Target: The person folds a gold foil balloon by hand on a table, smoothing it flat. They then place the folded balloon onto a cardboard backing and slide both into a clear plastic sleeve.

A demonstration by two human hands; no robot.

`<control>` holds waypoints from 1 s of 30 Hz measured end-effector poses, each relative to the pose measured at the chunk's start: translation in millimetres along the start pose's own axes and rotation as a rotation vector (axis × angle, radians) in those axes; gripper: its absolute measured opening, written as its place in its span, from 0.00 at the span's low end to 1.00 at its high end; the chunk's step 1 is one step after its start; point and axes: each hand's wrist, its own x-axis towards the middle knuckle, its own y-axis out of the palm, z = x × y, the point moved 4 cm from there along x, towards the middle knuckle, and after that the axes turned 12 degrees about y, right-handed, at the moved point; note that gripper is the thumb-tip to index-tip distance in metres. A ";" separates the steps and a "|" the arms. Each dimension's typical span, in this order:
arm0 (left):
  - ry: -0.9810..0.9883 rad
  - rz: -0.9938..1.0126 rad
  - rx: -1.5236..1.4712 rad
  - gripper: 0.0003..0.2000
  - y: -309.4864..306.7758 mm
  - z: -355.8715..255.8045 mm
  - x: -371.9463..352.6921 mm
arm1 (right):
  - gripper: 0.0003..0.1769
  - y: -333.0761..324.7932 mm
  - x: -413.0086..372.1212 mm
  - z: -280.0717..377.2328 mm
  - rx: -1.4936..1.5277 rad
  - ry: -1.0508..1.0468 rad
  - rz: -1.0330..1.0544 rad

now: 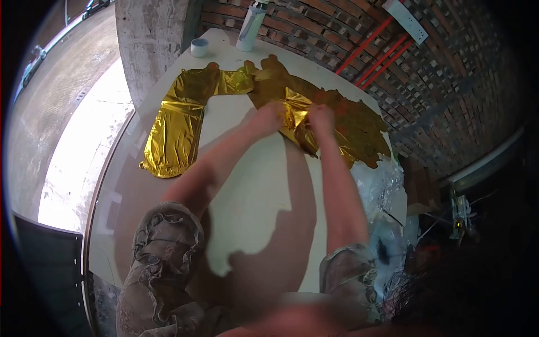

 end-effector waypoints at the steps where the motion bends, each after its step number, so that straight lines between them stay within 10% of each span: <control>1: 0.232 0.008 0.231 0.09 -2.2 -21.6 -7.9 | 0.18 -21.8 12.8 18.0 -0.530 -0.288 -0.181; 2: 0.193 0.244 0.375 0.11 -5.3 -36.1 -9.7 | 0.17 -36.9 20.0 35.4 -1.061 -0.572 -0.359; 3: 0.192 0.245 0.369 0.11 -3.7 -39.8 -11.3 | 0.15 -65.7 31.6 40.4 -0.460 -0.304 -0.497; 4: 0.197 0.251 0.407 0.12 -0.6 -41.6 -13.0 | 0.17 -96.3 34.8 66.6 -0.465 -0.180 -0.459; 15: 0.194 0.235 0.422 0.15 3.8 -36.1 -15.2 | 0.22 -328.3 4.8 241.9 -0.462 -0.448 -1.017; 17: 0.204 0.244 0.427 0.16 2.9 -35.7 -13.9 | 0.24 -384.6 24.6 252.9 -0.666 -0.818 -1.139; 25: 0.083 0.339 0.328 0.26 -3.8 -57.6 -6.7 | 0.21 -369.9 -125.9 244.8 -0.731 -0.806 -1.098; 27: 0.192 -0.089 0.062 0.45 -20.4 -88.5 -2.7 | 0.18 -343.8 -156.4 230.1 -0.820 -0.943 -1.050; 30: 0.302 -0.168 0.016 0.61 -47.6 -189.6 -5.5 | 0.13 -304.6 -199.2 203.7 -0.785 -1.148 -0.918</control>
